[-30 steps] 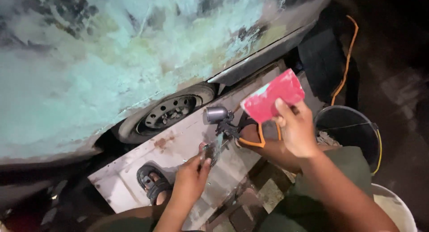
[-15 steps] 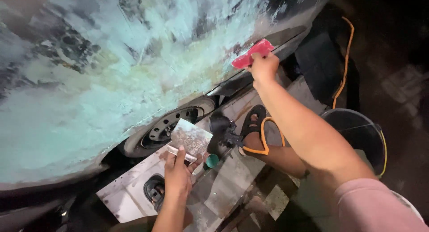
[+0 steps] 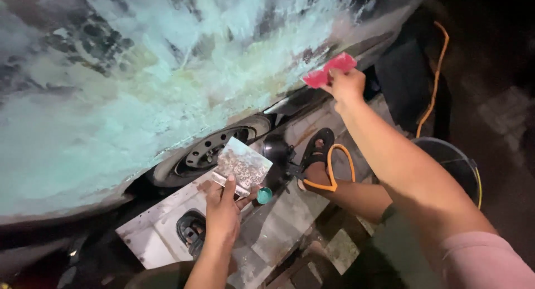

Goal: The person applies a light-colored body filler to the lower side panel of a vehicle using a metal putty knife. They spread the material across the surface, then use a red sanding block to smooth the applied filler. The person repeatedly scrapes excess filler from the knife onto the sanding block and continues smoothing the area.

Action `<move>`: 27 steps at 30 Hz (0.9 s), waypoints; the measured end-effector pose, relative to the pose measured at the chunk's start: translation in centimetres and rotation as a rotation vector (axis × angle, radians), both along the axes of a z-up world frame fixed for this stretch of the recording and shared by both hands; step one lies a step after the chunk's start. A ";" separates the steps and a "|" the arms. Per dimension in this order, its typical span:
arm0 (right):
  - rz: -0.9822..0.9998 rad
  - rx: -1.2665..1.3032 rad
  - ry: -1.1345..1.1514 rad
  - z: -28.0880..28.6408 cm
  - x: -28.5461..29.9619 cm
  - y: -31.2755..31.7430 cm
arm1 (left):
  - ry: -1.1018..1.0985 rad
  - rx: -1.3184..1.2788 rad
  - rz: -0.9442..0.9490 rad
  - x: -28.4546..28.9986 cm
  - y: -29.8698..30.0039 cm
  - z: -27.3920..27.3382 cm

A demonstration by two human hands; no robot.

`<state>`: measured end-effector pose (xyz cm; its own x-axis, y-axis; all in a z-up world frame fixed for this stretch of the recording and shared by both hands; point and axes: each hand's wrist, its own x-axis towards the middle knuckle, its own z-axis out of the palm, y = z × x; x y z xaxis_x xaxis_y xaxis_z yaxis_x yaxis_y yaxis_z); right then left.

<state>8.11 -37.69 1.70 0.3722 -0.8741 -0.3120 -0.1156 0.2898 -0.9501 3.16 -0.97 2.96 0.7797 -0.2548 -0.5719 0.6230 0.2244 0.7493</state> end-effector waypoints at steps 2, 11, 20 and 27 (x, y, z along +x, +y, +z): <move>-0.031 0.051 -0.037 4.1 2.0 2.0 | 0.011 0.096 -0.065 0.1 0.1 0.6; -0.067 0.043 -0.115 0.1 -1.3 -0.1 | -0.027 0.120 -0.033 -0.3 0.5 0.3; 0.045 -0.071 -0.297 6.3 0.8 3.5 | -0.067 0.147 -0.068 -0.3 0.8 0.8; -0.021 0.061 -0.038 3.7 -1.5 4.3 | -0.007 0.105 -0.035 -0.3 0.7 2.1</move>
<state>6.59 -33.36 5.45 0.3669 -0.8617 -0.3505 -0.0730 0.3489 -0.9343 2.86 -0.29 5.05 0.7752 -0.2211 -0.5918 0.6241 0.1225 0.7717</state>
